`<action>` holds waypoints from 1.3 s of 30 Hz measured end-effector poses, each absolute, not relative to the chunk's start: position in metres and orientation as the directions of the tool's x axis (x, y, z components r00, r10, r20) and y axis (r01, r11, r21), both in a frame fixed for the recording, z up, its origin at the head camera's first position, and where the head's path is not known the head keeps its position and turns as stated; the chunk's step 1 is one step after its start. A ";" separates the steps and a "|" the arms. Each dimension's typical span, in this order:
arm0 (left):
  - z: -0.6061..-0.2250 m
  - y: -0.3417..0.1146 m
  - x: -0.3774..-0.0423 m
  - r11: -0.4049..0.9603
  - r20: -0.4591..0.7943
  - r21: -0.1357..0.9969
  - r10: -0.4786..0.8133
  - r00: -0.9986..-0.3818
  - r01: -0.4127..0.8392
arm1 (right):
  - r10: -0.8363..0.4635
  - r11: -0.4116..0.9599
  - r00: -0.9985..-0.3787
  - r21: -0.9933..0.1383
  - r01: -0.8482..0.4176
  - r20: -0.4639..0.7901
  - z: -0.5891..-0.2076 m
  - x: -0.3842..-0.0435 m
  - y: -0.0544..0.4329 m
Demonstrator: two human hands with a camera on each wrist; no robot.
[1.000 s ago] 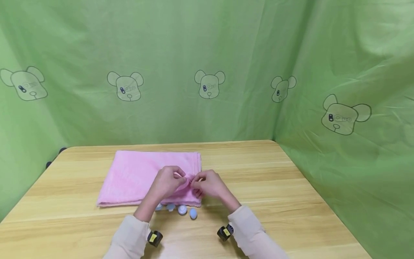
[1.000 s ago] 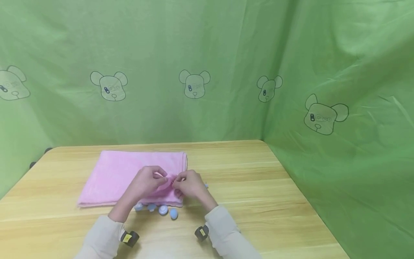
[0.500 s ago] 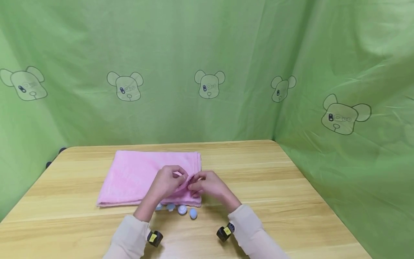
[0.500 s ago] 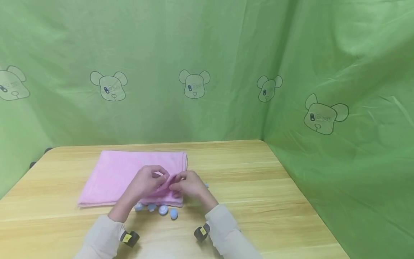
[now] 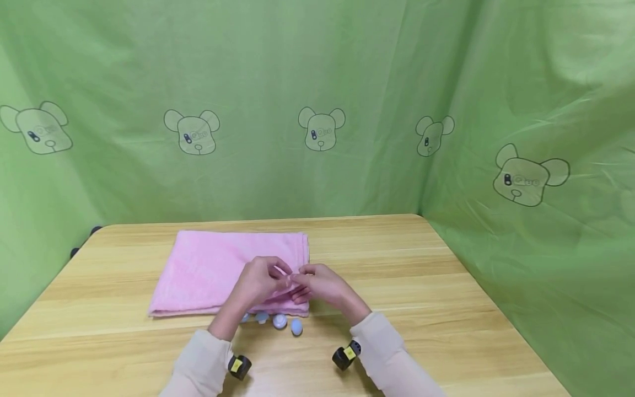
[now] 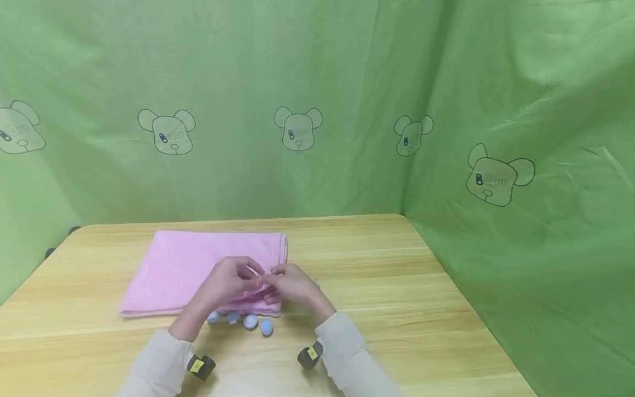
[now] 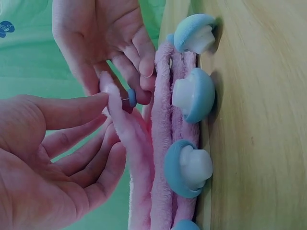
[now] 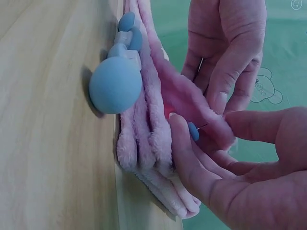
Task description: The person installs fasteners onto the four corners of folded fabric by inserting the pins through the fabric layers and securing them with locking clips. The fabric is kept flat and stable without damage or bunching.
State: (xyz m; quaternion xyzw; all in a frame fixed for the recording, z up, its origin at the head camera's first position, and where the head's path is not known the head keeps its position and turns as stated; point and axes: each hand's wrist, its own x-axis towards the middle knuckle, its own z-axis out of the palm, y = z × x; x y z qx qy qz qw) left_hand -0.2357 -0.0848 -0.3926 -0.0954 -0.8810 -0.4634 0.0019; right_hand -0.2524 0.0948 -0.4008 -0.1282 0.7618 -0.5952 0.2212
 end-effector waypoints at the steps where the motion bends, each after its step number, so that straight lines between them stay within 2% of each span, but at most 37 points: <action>1: -0.393 -0.085 -0.236 0.554 0.089 0.815 0.167 -0.982 0.168 | -0.452 0.259 -0.872 -0.963 0.072 -0.187 -0.401 -0.252 0.095; 13: -0.395 -0.086 -0.238 0.561 0.036 0.816 0.191 -0.981 0.139 | -0.396 0.239 -0.901 -0.967 0.086 -0.178 -0.406 -0.252 0.093; 28: -0.394 -0.087 -0.237 0.586 0.025 0.799 0.189 -0.982 0.134 | -0.366 0.206 -0.918 -0.975 0.078 -0.151 -0.409 -0.252 0.093; 33: -0.391 -0.085 -0.234 0.613 0.055 0.772 0.199 -0.978 0.168 | -0.360 0.224 -0.923 -0.973 0.057 -0.137 -0.411 -0.253 0.093; 39: -0.379 -0.077 -0.221 0.687 0.097 0.680 0.263 -0.960 0.256 | -0.360 0.220 -0.923 -0.974 0.053 -0.132 -0.413 -0.255 0.094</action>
